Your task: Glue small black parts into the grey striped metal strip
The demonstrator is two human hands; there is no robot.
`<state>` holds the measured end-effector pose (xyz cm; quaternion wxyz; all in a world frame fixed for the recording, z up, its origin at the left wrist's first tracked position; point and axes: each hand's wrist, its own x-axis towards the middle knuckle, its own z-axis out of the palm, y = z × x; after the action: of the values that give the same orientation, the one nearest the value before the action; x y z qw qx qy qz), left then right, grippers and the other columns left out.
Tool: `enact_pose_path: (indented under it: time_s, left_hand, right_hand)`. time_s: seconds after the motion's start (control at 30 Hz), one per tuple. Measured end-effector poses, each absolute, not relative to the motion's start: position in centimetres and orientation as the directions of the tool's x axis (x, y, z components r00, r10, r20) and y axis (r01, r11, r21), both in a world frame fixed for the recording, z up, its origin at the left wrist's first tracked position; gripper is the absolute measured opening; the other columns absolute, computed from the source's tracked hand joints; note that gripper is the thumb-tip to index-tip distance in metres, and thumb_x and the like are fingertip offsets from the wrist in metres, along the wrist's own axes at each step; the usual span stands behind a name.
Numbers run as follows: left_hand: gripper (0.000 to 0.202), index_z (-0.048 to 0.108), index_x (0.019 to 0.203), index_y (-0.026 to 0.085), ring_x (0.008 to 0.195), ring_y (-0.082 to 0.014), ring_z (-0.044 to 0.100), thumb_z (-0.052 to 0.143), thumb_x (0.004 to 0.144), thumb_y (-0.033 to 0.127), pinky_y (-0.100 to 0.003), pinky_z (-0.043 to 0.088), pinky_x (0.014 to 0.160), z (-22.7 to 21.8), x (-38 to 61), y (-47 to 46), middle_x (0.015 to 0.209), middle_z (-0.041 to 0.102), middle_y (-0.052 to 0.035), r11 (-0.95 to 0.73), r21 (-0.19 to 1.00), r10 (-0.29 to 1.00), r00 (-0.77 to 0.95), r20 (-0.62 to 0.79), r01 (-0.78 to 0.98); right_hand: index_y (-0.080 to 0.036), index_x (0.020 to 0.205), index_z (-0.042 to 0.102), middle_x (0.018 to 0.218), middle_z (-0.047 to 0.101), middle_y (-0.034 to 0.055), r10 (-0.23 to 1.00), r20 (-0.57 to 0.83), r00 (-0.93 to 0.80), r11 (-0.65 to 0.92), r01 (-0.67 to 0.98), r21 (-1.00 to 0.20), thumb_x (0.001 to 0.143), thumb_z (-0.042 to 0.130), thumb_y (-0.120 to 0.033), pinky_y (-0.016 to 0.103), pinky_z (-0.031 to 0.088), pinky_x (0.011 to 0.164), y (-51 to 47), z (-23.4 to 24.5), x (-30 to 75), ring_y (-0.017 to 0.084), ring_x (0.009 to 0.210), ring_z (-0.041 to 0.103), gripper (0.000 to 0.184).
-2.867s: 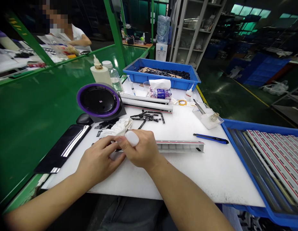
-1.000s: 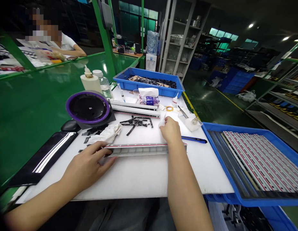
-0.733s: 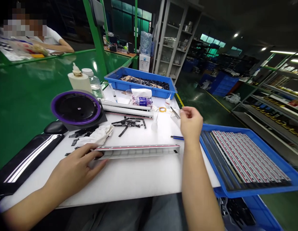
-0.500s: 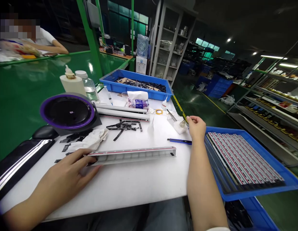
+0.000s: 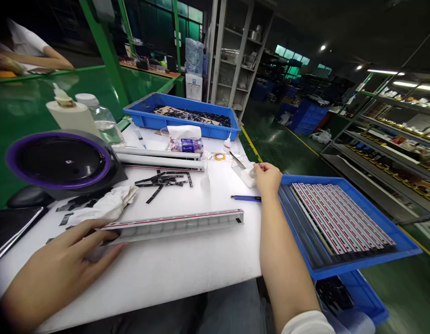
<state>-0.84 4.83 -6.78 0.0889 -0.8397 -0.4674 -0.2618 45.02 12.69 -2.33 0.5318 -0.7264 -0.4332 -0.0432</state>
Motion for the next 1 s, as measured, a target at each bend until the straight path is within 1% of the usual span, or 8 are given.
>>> enact_pose_path:
  time_s: [0.1,0.17,0.2,0.3,0.37,0.47,0.63,1.0]
  left_hand:
    - [0.03,0.063,0.09,0.023,0.083,-0.0246,0.064,0.049,0.089,0.049,-0.037,0.053,0.064,-6.5,-0.6,4.6,0.107,0.063,-0.0082,-0.54,0.074,0.737,0.429,0.521,0.838]
    - [0.029,0.065,0.089,0.022,0.083,-0.0241,0.065,0.051,0.089,0.047,-0.036,0.052,0.065,-6.3,-0.5,4.4,0.106,0.064,-0.0091,-0.546,0.059,0.729,0.44,0.524,0.835]
    - [0.029,0.066,0.088,0.021,0.083,-0.0237,0.065,0.052,0.089,0.046,-0.035,0.053,0.065,-6.2,-0.4,4.3,0.105,0.064,-0.0092,-0.55,0.055,0.725,0.444,0.526,0.833]
    - [0.029,0.068,0.086,0.018,0.087,-0.024,0.065,0.053,0.089,0.044,-0.034,0.053,0.067,-5.8,-0.3,3.9,0.104,0.064,-0.0098,-0.543,0.054,0.735,0.442,0.514,0.838]
    - [0.03,0.068,0.085,0.017,0.087,-0.0234,0.064,0.054,0.089,0.043,-0.033,0.053,0.068,-5.6,-0.2,3.7,0.103,0.064,-0.0101,-0.528,0.061,0.754,0.435,0.492,0.847]
    - [0.029,0.068,0.086,0.017,0.086,-0.0225,0.063,0.054,0.089,0.043,-0.033,0.053,0.069,-5.5,-0.1,3.5,0.101,0.063,-0.0095,-0.513,0.067,0.774,0.427,0.467,0.856]
    - [0.029,0.067,0.084,0.017,0.087,-0.023,0.063,0.054,0.089,0.042,-0.034,0.053,0.071,-5.6,-0.2,3.2,0.1,0.063,-0.0097,-0.507,0.079,0.783,0.419,0.46,0.859]
    - [0.026,0.067,0.085,0.017,0.084,-0.0229,0.063,0.053,0.088,0.039,-0.034,0.053,0.068,-5.5,-0.2,3.4,0.098,0.064,-0.0091,-0.51,0.096,0.784,0.416,0.46,0.855]
  right_hand:
    - [-0.016,0.07,0.064,0.062,0.055,-0.0008,0.364,0.599,0.714,0.094,0.611,-0.786,0.074,0.066,-0.04,0.029,0.04,0.062,11.2,-0.8,43.9,0.013,0.059,0.047,0.025]
    - [-0.018,0.066,0.057,0.065,0.053,-0.0016,0.208,0.559,0.802,0.313,0.487,-0.815,0.073,0.068,-0.039,0.028,0.039,0.059,9.6,0.4,41.6,0.011,0.057,0.044,0.025]
    - [-0.019,0.064,0.054,0.065,0.052,-0.0025,0.2,0.512,0.835,0.421,0.399,-0.815,0.072,0.07,-0.038,0.026,0.038,0.057,8.6,0.8,39.8,0.009,0.055,0.041,0.026]
    - [-0.019,0.069,0.051,0.06,0.045,-0.0061,0.476,0.383,0.792,0.584,0.041,-0.811,0.075,0.071,-0.036,0.024,0.037,0.054,5.0,0.8,31.8,0.007,0.051,0.037,0.026]
    - [-0.018,0.076,0.058,0.059,0.046,-0.0061,0.666,0.329,0.67,0.519,-0.099,-0.849,0.078,0.069,-0.037,0.024,0.04,0.056,2.6,-0.2,25.7,0.007,0.052,0.04,0.022]
    - [-0.016,0.071,0.061,0.062,0.051,-0.0026,0.794,0.387,0.469,0.443,-0.009,-0.897,0.082,0.068,-0.037,0.025,0.041,0.058,0.1,-2.3,18.2,0.01,0.059,0.046,0.024]
    - [-0.018,0.076,0.069,0.064,0.055,-0.0023,0.777,0.543,0.318,0.487,0.244,-0.839,0.084,0.065,-0.026,0.024,0.038,0.057,-0.7,-4.5,14.2,0.01,0.06,0.046,0.012]
    - [-0.018,0.079,0.071,0.068,0.061,-0.0013,0.831,0.507,0.227,0.44,0.289,-0.85,0.085,0.065,-0.027,0.024,0.041,0.06,0.1,-4.7,13.8,0.01,0.062,0.049,0.013]
